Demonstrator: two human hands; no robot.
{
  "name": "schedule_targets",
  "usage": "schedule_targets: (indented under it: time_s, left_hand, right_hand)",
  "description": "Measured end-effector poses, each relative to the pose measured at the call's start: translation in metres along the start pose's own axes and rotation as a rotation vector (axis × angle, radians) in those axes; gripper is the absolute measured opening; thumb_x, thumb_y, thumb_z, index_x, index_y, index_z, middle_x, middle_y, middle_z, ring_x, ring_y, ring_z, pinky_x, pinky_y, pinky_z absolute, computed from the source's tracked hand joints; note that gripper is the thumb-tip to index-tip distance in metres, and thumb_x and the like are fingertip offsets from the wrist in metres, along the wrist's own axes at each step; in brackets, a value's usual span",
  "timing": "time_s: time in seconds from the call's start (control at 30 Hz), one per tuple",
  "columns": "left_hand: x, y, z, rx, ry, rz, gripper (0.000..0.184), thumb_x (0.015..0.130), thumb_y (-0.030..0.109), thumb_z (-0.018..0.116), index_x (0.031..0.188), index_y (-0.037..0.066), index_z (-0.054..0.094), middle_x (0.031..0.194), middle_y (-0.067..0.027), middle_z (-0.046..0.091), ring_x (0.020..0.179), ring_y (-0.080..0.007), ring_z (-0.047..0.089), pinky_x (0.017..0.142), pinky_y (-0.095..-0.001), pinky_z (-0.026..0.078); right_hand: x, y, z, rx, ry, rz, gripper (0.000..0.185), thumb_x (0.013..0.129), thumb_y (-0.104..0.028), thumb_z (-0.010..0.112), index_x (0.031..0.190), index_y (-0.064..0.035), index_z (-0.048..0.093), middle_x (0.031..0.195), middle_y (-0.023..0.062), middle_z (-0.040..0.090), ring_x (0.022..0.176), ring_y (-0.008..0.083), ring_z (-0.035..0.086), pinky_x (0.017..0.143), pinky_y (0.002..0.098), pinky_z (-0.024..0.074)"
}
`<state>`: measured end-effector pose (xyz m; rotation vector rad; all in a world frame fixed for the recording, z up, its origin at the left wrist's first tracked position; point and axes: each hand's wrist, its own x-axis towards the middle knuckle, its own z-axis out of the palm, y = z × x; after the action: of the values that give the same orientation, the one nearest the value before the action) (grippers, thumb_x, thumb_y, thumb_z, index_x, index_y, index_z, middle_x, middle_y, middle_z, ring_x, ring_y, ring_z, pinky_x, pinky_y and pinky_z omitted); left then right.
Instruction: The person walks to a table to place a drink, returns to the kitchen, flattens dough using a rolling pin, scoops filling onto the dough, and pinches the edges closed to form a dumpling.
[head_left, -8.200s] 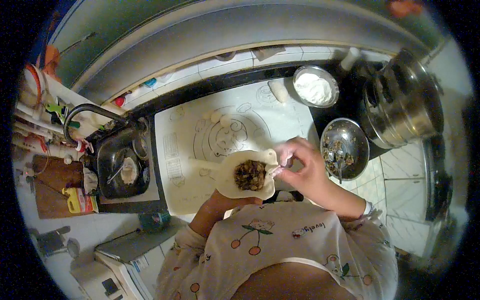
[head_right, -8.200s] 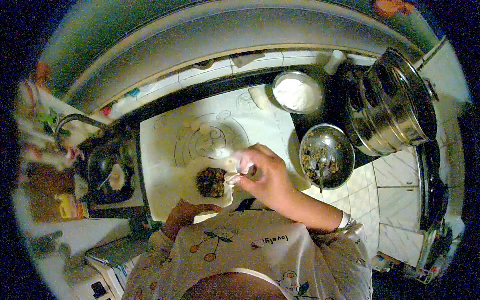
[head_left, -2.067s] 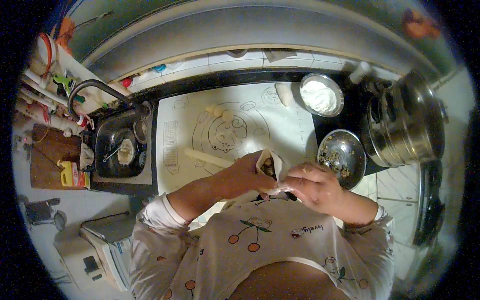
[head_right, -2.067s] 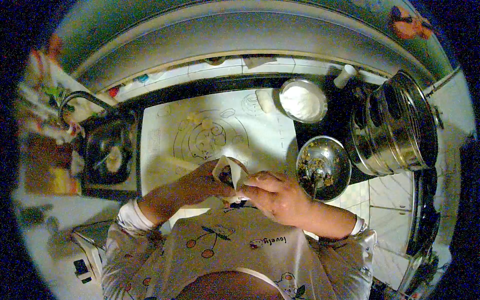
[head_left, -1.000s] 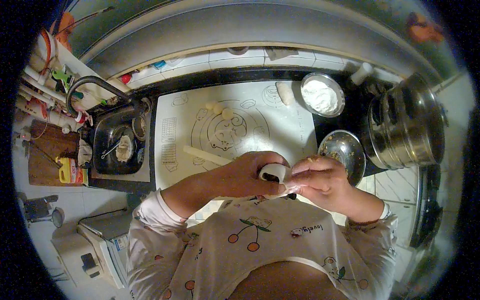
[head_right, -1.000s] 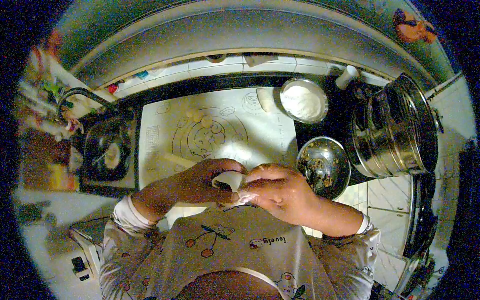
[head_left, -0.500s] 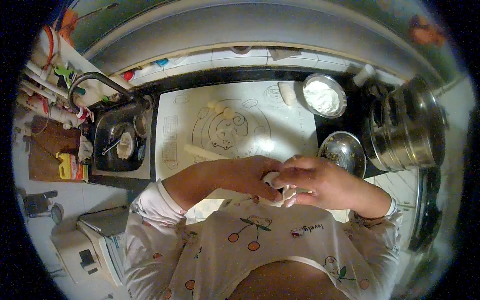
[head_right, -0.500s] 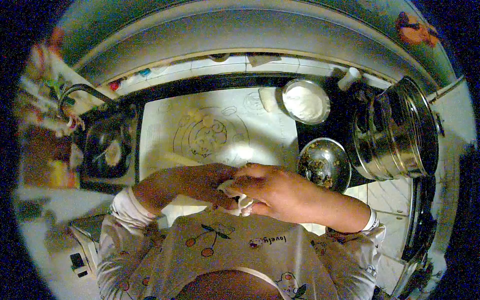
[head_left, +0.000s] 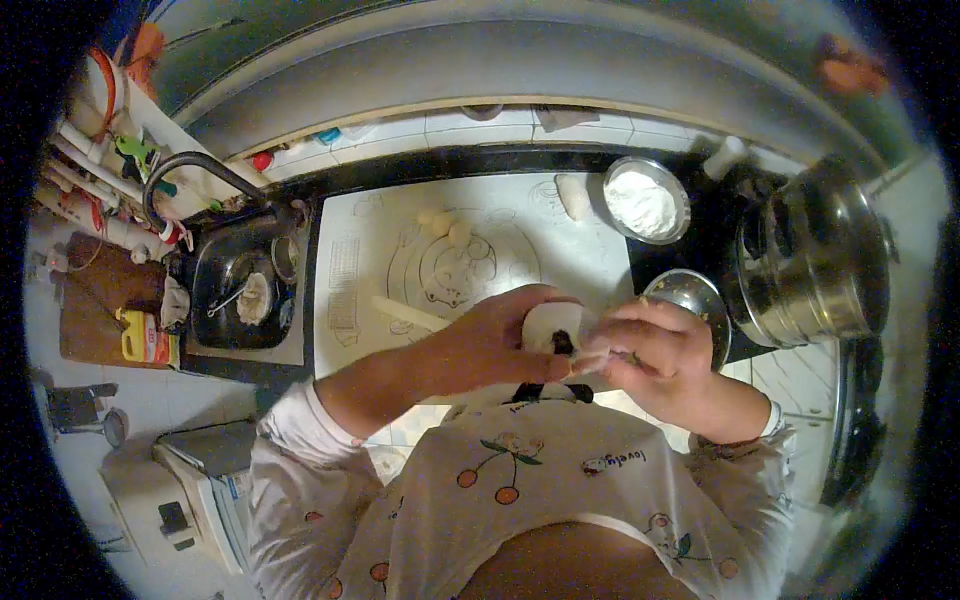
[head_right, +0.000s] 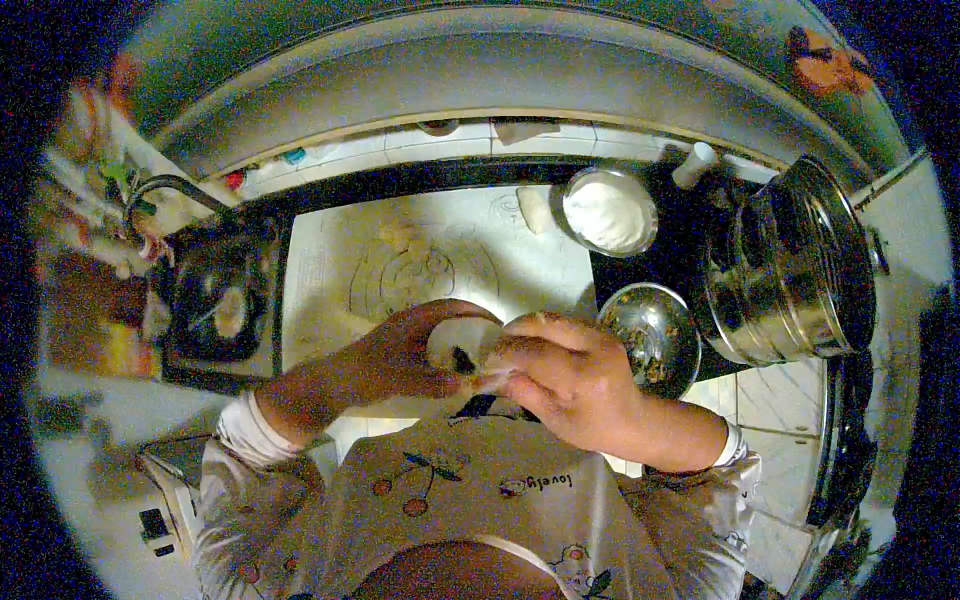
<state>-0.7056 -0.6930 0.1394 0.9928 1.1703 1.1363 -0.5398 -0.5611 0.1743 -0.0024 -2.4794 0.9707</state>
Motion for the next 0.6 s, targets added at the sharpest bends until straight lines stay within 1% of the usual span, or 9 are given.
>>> schedule_targets:
  time_s: [0.03, 0.07, 0.1, 0.17, 0.2, 0.3, 0.4, 0.5, 0.6]
  left_hand:
    - [-0.003, -0.002, 0.005, -0.159, 0.057, 0.026, 0.071, 0.064, 0.015, 0.079, 0.124, 0.010, 0.041, 0.104, -0.0073, 0.058, 0.096, -0.0179, 0.056, 0.087, -0.0329, 0.045]
    - [-0.006, 0.000, 0.005, 0.065, 0.051, 0.205, 0.081, 0.063, 0.010, 0.080, 0.129, 0.011, 0.034, 0.109, -0.0066, 0.055, 0.099, -0.0180, 0.054, 0.087, -0.0323, 0.045]
    - [-0.006, -0.002, 0.009, 0.006, 0.094, 0.182, 0.082, 0.063, 0.011, 0.080, 0.130, 0.012, 0.033, 0.110, -0.0064, 0.054, 0.101, -0.0181, 0.054, 0.087, -0.0321, 0.046]
    - [-0.007, -0.011, 0.020, -0.118, 0.181, 0.136, 0.083, 0.063, 0.012, 0.081, 0.130, 0.012, 0.031, 0.113, -0.0060, 0.052, 0.103, -0.0183, 0.052, 0.086, -0.0318, 0.046]
    - [-0.010, 0.001, 0.024, -0.286, 0.170, -0.026, 0.085, 0.062, 0.018, 0.082, 0.129, 0.012, 0.032, 0.112, -0.0060, 0.052, 0.104, -0.0182, 0.051, 0.084, -0.0317, 0.046]
    - [-0.006, -0.016, 0.020, -0.066, 0.233, 0.092, 0.081, 0.061, 0.020, 0.083, 0.126, 0.012, 0.036, 0.107, -0.0055, 0.054, 0.100, -0.0179, 0.053, 0.083, -0.0311, 0.046]
    - [-0.007, -0.013, 0.019, 0.157, 0.247, 0.162, 0.071, 0.065, 0.011, 0.078, 0.122, 0.006, 0.036, 0.104, -0.0074, 0.054, 0.094, -0.0152, 0.054, 0.081, -0.0295, 0.048]
    - [-0.006, -0.019, 0.016, 0.188, 0.230, 0.179, 0.068, 0.064, 0.016, 0.080, 0.119, 0.005, 0.041, 0.104, -0.0078, 0.055, 0.094, -0.0147, 0.054, 0.080, -0.0292, 0.048]
    - [-0.007, -0.017, 0.015, 0.177, 0.195, 0.158, 0.068, 0.062, 0.021, 0.082, 0.116, 0.005, 0.044, 0.102, -0.0075, 0.057, 0.093, -0.0153, 0.055, 0.080, -0.0302, 0.047]
  right_hand:
    - [0.000, 0.000, 0.000, -0.010, 0.041, 0.006, 0.018, 0.070, -0.008, 0.068, 0.087, -0.0076, 0.064, 0.088, 0.0086, 0.061, 0.074, 0.0253, 0.061, 0.065, 0.0325, 0.0503]
    - [0.001, 0.000, 0.002, -0.019, 0.082, 0.010, 0.020, 0.068, -0.006, 0.068, 0.088, -0.0070, 0.064, 0.088, 0.0091, 0.061, 0.074, 0.0254, 0.061, 0.064, 0.0324, 0.0502]
    - [0.001, 0.001, 0.003, -0.029, 0.123, 0.013, 0.021, 0.067, -0.005, 0.069, 0.088, -0.0064, 0.064, 0.088, 0.0096, 0.061, 0.073, 0.0254, 0.061, 0.064, 0.0323, 0.0501]
    - [-0.002, 0.006, 0.007, 0.057, 0.055, 0.074, 0.021, 0.068, -0.004, 0.068, 0.088, -0.0061, 0.064, 0.089, 0.0104, 0.061, 0.074, 0.0261, 0.061, 0.064, 0.0331, 0.0500]
    - [-0.002, 0.007, 0.009, 0.101, 0.019, 0.105, 0.021, 0.068, -0.004, 0.067, 0.089, -0.0059, 0.064, 0.090, 0.0108, 0.061, 0.074, 0.0264, 0.061, 0.064, 0.0334, 0.0500]
    - [0.003, -0.002, 0.005, 0.057, -0.029, 0.121, 0.019, 0.069, -0.004, 0.066, 0.087, -0.0055, 0.063, 0.091, 0.0114, 0.061, 0.076, 0.0272, 0.061, 0.065, 0.0342, 0.0502]
    - [0.000, 0.004, 0.004, 0.033, -0.063, 0.050, 0.020, 0.070, -0.004, 0.066, 0.089, -0.0062, 0.063, 0.092, 0.0111, 0.061, 0.079, 0.0276, 0.061, 0.066, 0.0346, 0.0504]
    - [0.000, 0.005, 0.003, 0.051, -0.087, 0.022, 0.020, 0.072, -0.003, 0.065, 0.091, -0.0068, 0.063, 0.092, 0.0116, 0.061, 0.079, 0.0280, 0.061, 0.067, 0.0346, 0.0505]
    - [-0.002, 0.013, 0.006, 0.177, -0.102, 0.014, 0.023, 0.072, -0.006, 0.066, 0.096, -0.0071, 0.063, 0.093, 0.0112, 0.060, 0.081, 0.0271, 0.061, 0.067, 0.0344, 0.0502]
